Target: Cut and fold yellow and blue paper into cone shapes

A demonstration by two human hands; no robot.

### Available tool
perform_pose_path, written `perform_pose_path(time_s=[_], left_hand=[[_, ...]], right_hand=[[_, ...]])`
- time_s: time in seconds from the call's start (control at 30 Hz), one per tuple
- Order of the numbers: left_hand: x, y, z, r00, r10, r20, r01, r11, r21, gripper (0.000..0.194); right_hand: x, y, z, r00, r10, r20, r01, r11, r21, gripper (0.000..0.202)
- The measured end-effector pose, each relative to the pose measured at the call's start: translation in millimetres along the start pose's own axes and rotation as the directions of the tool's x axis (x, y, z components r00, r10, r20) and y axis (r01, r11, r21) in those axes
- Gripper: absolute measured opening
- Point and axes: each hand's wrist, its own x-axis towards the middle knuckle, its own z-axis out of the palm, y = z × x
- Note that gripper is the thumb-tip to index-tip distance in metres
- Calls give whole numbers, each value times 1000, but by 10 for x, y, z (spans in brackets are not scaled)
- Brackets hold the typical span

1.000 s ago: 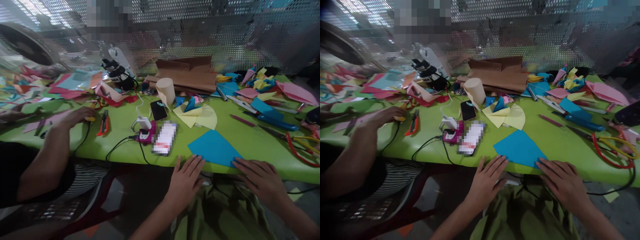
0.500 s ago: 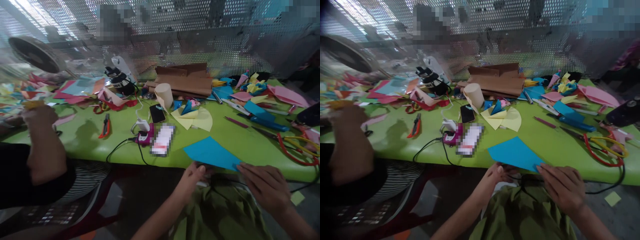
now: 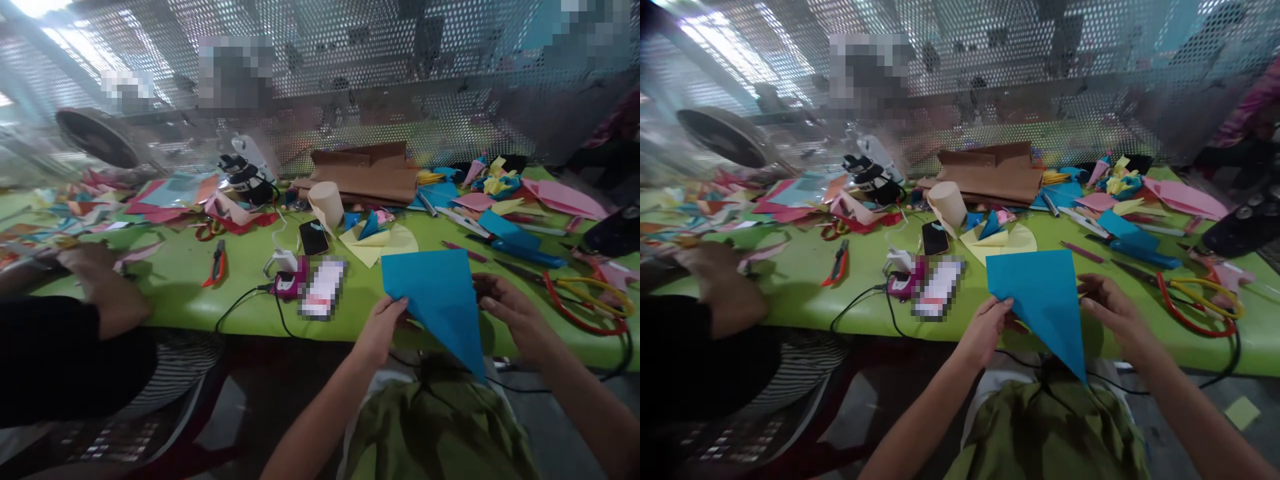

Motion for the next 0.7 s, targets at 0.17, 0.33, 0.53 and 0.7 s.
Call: perform_pose_path(time_s=[0.17,0.33,0.53,0.7], left_hand=[[35,-28,46,998,-35,46,34,999,8,40],[101,66,-10,986,163,-26,-159,982,103,33],[169,141,-56,977,208,-46,-197,964,180,30],[191,145,-45,976,210,-53,-197,963,187,27]], right_hand=[[114,-48,107,970,240,29,-238,928,285,26],[107,-109,100,950,313,-21,-286,893,348,26],[129,-74,71,939,344,4,-318,865,388,28],[134,-113,84,913,409,3,-362,805,469,29]])
